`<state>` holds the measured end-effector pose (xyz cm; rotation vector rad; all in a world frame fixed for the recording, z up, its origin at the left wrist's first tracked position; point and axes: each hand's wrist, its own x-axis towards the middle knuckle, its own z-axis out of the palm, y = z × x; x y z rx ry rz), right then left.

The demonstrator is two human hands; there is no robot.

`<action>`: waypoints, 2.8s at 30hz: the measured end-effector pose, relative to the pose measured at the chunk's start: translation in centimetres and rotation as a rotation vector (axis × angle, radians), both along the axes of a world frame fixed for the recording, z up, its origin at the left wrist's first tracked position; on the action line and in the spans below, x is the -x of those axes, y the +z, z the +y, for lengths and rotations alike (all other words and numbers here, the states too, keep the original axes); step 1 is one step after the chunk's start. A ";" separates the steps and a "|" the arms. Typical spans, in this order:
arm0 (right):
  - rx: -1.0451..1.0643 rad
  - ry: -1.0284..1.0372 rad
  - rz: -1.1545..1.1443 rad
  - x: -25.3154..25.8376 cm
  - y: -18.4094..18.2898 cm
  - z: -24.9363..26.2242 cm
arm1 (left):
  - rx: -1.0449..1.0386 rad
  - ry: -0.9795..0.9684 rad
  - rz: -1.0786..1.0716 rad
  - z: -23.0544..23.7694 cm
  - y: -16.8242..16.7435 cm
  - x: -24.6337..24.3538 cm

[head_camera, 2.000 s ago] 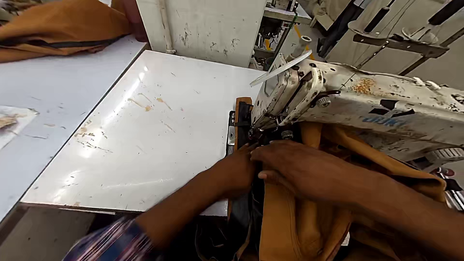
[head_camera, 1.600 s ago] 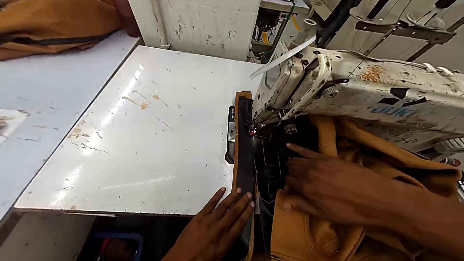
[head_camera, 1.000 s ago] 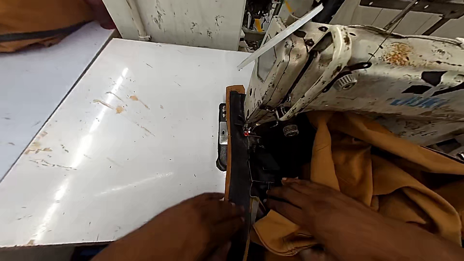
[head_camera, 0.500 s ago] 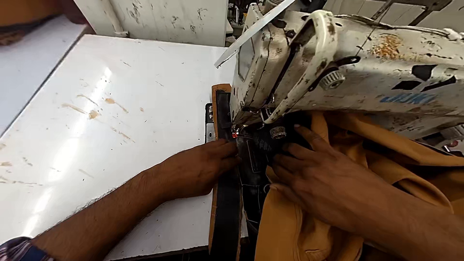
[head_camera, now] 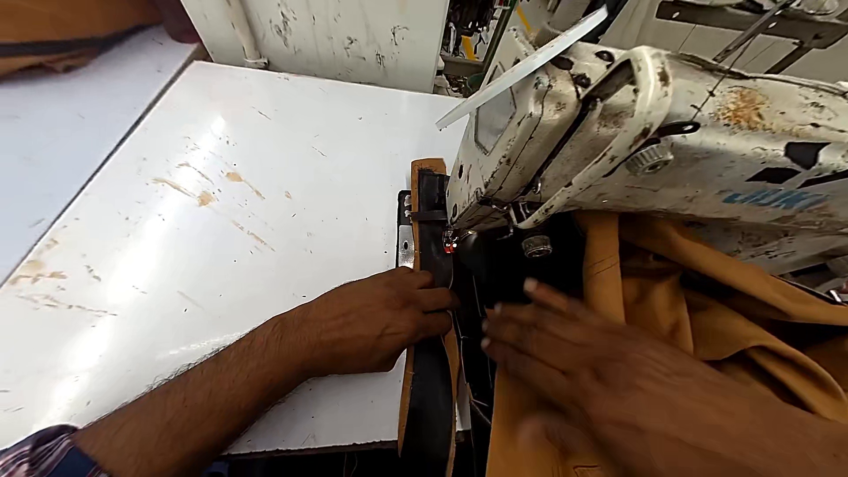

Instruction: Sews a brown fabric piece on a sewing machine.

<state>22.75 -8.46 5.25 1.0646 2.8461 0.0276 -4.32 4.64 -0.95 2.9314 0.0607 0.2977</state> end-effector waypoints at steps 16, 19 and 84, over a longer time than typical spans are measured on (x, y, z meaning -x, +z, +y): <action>0.167 -0.068 0.016 1.5 -0.4 -0.6 | 0.088 0.029 -0.238 -3.5 -2.7 2.2; 0.211 -0.078 0.041 2.3 -1.0 -0.4 | 0.096 0.033 -0.253 -3.7 -2.7 2.1; -0.057 -0.315 0.016 1.3 -4.1 6.8 | 0.020 0.223 -0.242 -5.2 -2.5 -0.3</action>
